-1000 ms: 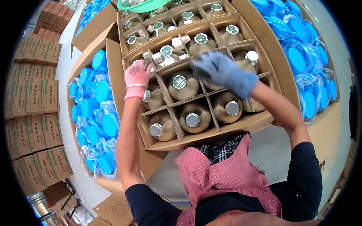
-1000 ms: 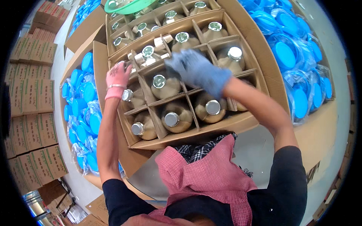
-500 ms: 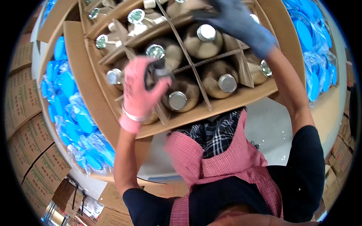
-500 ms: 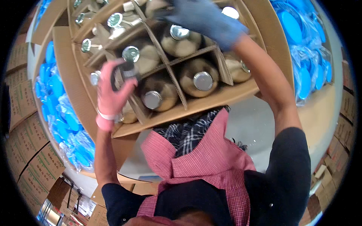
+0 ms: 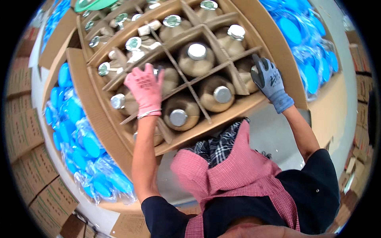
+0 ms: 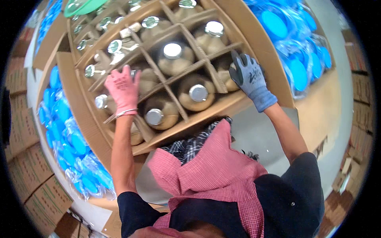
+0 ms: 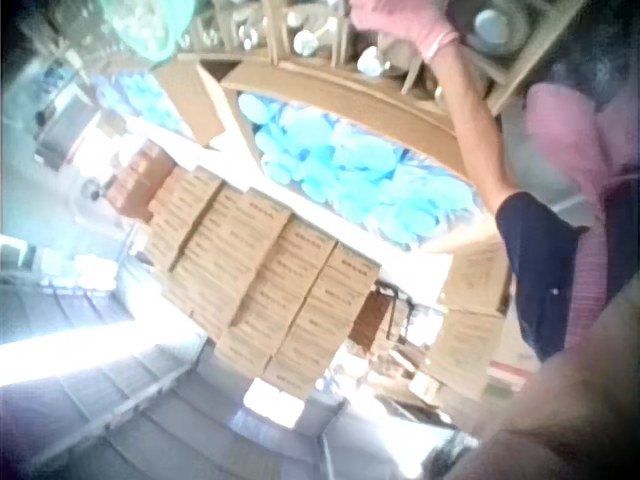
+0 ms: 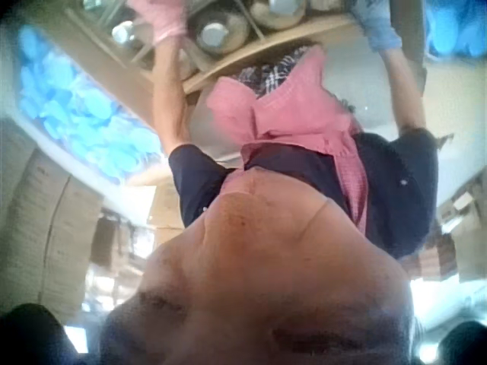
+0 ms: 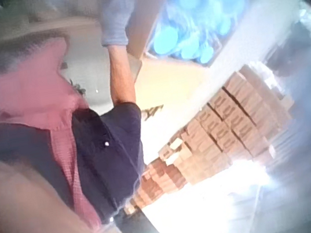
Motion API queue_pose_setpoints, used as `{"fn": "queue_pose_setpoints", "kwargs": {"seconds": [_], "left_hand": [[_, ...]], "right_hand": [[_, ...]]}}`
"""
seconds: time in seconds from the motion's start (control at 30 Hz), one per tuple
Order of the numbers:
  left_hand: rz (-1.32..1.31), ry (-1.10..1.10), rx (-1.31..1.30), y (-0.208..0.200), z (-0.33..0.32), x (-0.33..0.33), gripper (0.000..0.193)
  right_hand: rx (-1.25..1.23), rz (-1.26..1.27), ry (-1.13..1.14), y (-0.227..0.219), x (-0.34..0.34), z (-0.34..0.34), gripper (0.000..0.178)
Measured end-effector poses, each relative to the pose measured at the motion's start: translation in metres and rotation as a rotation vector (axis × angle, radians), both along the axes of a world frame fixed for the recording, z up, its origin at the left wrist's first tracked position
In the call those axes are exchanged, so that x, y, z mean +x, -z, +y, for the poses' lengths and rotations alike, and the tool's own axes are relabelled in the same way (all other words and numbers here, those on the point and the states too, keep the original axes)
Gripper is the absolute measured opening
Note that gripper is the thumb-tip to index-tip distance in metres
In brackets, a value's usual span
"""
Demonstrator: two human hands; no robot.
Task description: The person assembles blue plastic containers by inserting metal canisters into them and screwing on lids. They handle multiple units, moving them from a cardboard box to a green basin and then back into the box.
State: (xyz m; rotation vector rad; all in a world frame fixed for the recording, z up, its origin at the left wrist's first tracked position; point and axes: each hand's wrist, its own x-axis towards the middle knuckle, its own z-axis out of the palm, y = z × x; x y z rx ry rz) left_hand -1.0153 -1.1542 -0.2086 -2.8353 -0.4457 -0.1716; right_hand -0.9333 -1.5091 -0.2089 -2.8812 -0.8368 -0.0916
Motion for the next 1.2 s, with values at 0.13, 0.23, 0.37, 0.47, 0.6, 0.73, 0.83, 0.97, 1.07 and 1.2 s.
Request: {"fn": "queue_pose_setpoints", "kwargs": {"seconds": [0.13,0.23,0.37,0.47,0.6,0.73,0.83,0.97,1.07,1.2], "left_hand": [[-0.107,0.114,-0.273,0.018,0.014,-0.009,0.051],[-0.087,0.205,-0.491,0.016,0.029,-0.014,0.061],[0.049,0.257,-0.634,-0.024,0.063,0.015,0.054],[-0.064,-0.164,-0.404,-0.051,0.068,0.049,0.054],[0.338,-0.284,-0.281,-0.032,0.071,0.086,0.072],[0.343,-0.342,-0.387,-0.034,0.076,0.086,0.070],[-0.105,-0.144,-0.655,-0.039,0.107,0.060,0.077],[-0.184,-0.273,-0.327,-0.023,0.190,0.014,0.056],[-0.016,-0.317,-0.199,-0.006,0.187,0.022,0.050],[0.114,-0.403,-0.162,-0.001,0.180,0.041,0.047]], "right_hand": [[0.044,0.027,-0.073,0.017,0.003,0.000,0.053],[-0.018,0.189,-0.096,0.002,0.009,0.005,0.059],[0.095,-0.225,-0.410,-0.030,0.057,0.055,0.048],[0.193,-0.160,-0.505,-0.049,0.099,0.171,0.041],[-0.139,-0.024,-0.490,-0.011,0.139,0.313,0.038],[0.073,-0.018,-0.291,0.031,0.134,0.338,0.028],[0.325,0.043,-0.254,0.026,0.153,0.316,0.036],[0.584,0.204,-0.048,-0.022,0.173,0.251,0.041],[0.181,0.018,-0.089,-0.010,0.218,0.184,0.039],[0.279,0.064,-0.347,0.034,0.260,0.144,0.040]]}}
